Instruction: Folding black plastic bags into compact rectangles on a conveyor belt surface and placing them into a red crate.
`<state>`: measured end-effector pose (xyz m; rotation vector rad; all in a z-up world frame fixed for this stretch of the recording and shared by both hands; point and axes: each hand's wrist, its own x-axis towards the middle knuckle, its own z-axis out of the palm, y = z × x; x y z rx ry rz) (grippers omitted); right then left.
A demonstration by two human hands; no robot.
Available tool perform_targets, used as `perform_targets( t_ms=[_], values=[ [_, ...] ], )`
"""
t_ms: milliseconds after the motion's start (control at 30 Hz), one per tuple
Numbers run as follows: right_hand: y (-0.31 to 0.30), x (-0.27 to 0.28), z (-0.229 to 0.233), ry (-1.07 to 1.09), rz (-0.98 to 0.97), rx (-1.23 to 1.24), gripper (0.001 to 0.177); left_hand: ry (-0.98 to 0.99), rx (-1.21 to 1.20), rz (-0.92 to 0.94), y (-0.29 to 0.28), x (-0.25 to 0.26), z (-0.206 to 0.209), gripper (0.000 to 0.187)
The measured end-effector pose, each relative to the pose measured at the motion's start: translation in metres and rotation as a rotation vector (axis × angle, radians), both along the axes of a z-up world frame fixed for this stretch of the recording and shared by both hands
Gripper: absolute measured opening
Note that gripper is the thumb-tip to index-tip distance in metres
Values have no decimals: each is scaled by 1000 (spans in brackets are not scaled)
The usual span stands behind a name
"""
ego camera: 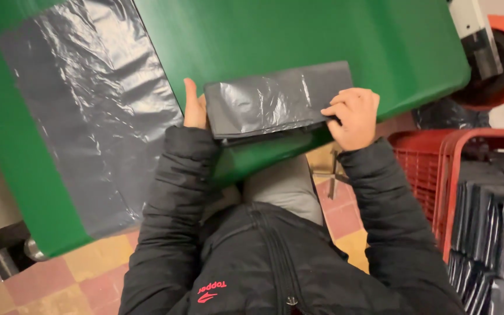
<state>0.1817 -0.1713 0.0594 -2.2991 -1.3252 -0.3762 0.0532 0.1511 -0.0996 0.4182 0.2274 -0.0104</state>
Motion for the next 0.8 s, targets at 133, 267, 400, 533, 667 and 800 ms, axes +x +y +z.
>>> perform_targets(
  t_ms=[133,267,400,533,667,800],
  values=[
    [-9,-17,-23,-36,-19,22,23,69,33,-25,-5,-8,45,83],
    [-10,-19,-27,-39,-35,-9,22,163,1127,411,-15,-34,24,59],
    [-6,-27,-18,-46,-45,-77,21,-251,2183,544,-40,-68,146,54],
    [28,-49,8,38,138,-115,36,-476,2712,138,-39,-73,110,34],
    [53,-83,-9,190,299,-39,61,-523,2464,-264,-49,-53,83,14],
    [38,-97,-60,186,268,-8,56,-525,1943,-523,-64,-23,122,17]
  ],
)
